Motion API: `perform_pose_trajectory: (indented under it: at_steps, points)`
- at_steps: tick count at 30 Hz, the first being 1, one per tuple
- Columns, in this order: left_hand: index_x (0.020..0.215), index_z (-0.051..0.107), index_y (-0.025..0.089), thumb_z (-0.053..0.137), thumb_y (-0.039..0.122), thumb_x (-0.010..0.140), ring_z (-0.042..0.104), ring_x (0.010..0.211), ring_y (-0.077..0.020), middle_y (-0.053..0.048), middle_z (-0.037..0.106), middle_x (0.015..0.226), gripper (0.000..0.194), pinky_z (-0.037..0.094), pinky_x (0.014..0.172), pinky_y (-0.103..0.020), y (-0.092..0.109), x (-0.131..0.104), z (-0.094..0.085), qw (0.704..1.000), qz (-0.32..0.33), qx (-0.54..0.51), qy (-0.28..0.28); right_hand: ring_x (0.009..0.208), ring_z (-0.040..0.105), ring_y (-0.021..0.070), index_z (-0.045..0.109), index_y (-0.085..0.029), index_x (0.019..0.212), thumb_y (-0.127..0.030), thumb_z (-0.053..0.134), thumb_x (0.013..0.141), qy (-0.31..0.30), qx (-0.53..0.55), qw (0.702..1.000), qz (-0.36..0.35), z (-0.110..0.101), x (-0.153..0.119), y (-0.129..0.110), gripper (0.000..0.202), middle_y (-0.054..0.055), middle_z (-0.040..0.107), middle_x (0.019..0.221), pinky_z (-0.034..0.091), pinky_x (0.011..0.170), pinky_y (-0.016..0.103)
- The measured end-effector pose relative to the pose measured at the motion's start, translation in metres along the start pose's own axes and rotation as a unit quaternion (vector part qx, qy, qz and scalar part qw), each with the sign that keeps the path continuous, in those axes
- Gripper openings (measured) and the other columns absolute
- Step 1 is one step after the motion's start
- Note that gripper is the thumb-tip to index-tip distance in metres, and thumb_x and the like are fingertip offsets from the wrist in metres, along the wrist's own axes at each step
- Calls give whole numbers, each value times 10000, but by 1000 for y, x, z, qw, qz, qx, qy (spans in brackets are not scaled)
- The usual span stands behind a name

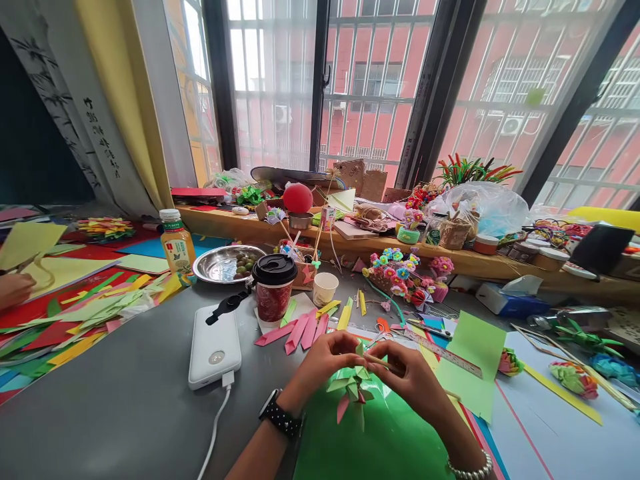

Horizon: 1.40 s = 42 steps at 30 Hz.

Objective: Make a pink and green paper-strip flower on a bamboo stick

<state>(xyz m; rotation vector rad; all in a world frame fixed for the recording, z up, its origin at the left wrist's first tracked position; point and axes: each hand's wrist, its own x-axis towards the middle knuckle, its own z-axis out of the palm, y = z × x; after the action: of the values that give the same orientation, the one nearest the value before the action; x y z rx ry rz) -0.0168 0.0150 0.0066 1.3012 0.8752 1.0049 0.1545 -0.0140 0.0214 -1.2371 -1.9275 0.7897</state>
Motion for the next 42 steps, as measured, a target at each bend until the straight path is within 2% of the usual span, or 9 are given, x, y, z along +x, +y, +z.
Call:
perform_pose_trajectory:
  at_steps: [7, 13, 16, 21, 32, 37, 42]
  points:
    - [678, 580, 126, 770, 306, 483, 534, 593, -112, 17, 569, 625, 327, 408, 608, -247, 2, -1, 1, 998, -19, -62, -14, 481, 422, 97, 617, -166, 768, -462, 533, 753, -1, 12, 1000, 6, -1, 0, -1, 307, 1, 568, 599, 306, 436, 206]
    - [762, 617, 130, 688, 433, 586, 536, 621, -101, -11, 588, 719, 357, 423, 637, -244, 4, -3, 1, 991, -75, -111, -14, 481, 432, 90, 617, -165, 776, -426, 539, 766, 18, 60, 998, -24, -3, -3, -3, 272, 3, 586, 612, 324, 428, 199]
    - [716, 627, 128, 699, 413, 579, 520, 603, -93, -6, 581, 673, 324, 412, 613, -221, 3, -4, 2, 988, -106, -108, -23, 440, 383, 74, 626, -167, 764, -417, 543, 765, 23, 41, 998, -41, -1, -2, -4, 263, -9, 562, 575, 292, 401, 194]
    - [666, 631, 126, 723, 334, 565, 531, 611, -109, -8, 591, 641, 249, 401, 614, -224, 1, -5, 2, 986, -115, -106, -49, 438, 359, 79, 640, -174, 725, -419, 511, 785, 26, 1, 998, -51, 2, -2, -8, 283, -4, 558, 575, 269, 408, 204]
    - [704, 606, 129, 728, 293, 563, 545, 608, -102, -7, 610, 639, 249, 384, 573, -204, 3, -6, 3, 987, -123, -101, -30, 451, 404, 98, 636, -179, 705, -408, 482, 806, 34, -52, 995, -72, 2, -2, -7, 294, 3, 568, 577, 287, 425, 213]
    - [699, 623, 130, 715, 290, 579, 499, 596, -77, -1, 584, 672, 220, 349, 524, -170, 1, -5, 2, 985, -128, -105, -54, 492, 463, 110, 617, -182, 701, -339, 485, 821, 73, -93, 989, -92, 5, -1, -6, 238, 6, 582, 595, 334, 455, 208]
    - [739, 640, 133, 678, 303, 632, 475, 612, -70, -6, 569, 704, 204, 335, 525, -156, -1, -5, 1, 983, -124, -106, -83, 518, 527, 114, 594, -192, 718, -260, 481, 826, 132, -129, 970, -161, 10, -2, -6, 171, -2, 600, 618, 379, 462, 196]
